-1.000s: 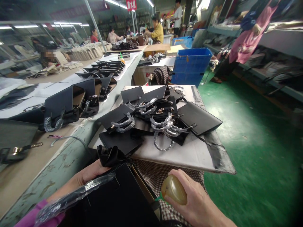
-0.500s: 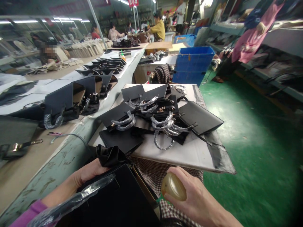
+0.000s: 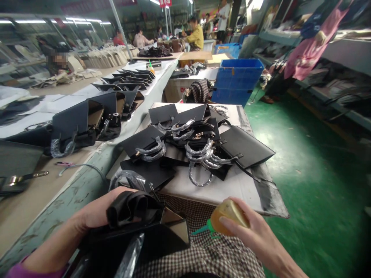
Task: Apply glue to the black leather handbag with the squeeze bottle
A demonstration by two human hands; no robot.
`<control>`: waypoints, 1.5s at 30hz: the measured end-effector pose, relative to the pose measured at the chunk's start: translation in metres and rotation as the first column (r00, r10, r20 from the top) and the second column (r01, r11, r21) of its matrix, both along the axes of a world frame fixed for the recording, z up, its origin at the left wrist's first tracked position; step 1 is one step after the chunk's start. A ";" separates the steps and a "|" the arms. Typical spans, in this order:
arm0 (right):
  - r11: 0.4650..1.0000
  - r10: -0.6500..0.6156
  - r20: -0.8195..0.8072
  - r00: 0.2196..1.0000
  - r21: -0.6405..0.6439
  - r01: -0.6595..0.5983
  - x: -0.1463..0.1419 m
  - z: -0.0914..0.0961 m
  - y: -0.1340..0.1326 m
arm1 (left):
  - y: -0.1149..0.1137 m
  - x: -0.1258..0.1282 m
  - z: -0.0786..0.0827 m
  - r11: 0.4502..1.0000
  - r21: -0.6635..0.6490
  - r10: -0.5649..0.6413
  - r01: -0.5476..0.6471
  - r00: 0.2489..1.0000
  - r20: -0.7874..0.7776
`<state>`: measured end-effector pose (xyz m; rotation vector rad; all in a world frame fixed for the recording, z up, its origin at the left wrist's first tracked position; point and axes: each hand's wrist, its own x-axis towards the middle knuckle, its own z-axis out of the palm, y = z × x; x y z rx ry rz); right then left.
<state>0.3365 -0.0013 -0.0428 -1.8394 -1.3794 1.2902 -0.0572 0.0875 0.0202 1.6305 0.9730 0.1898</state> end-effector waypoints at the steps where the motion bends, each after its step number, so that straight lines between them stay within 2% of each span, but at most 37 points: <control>1: 0.999 -0.049 0.000 0.999 -0.006 0.049 0.005 -0.005 -0.001 | -0.001 0.007 0.000 0.999 -0.022 -0.035 0.035 0.999 -0.020; 4: 0.993 -0.119 0.015 0.993 -0.004 0.119 0.011 -0.021 -0.006 | -0.008 0.020 -0.008 0.995 -0.039 -0.096 0.095 0.995 -0.028; 9: 0.999 -0.036 0.040 0.999 0.024 0.035 -0.008 -0.042 0.000 | -0.022 0.013 -0.027 0.998 -0.060 -0.029 0.031 0.999 0.035; 14: 0.996 0.026 0.068 0.997 0.085 -0.032 -0.035 -0.064 0.021 | -0.027 0.007 -0.025 0.990 -0.136 -0.024 0.030 0.999 0.041; 20: 0.984 0.086 0.100 0.991 0.149 -0.100 -0.050 -0.083 0.041 | -0.029 0.008 -0.023 0.983 -0.183 -0.022 0.034 0.998 0.064; 24: 0.977 0.139 0.111 0.984 0.145 -0.154 -0.053 -0.082 0.051 | -0.029 0.004 -0.025 0.984 -0.166 -0.043 0.058 0.995 0.095; 30: 0.967 0.227 0.103 0.968 0.094 -0.237 -0.049 -0.065 0.063 | -0.028 0.003 -0.029 0.981 -0.181 -0.045 0.067 0.992 0.121; 35: 0.953 0.298 0.068 0.952 0.034 -0.300 -0.046 -0.056 0.063 | -0.027 0.000 -0.032 0.985 -0.160 -0.040 0.062 0.990 0.136; 40: 0.943 0.332 0.034 0.943 -0.011 -0.331 -0.042 -0.056 0.055 | -0.027 -0.002 -0.036 0.990 -0.125 -0.059 0.071 0.994 0.097; 45: 0.963 0.269 0.071 0.961 0.004 -0.270 -0.043 -0.065 0.051 | -0.025 0.002 -0.033 0.984 -0.150 -0.081 0.096 0.991 0.107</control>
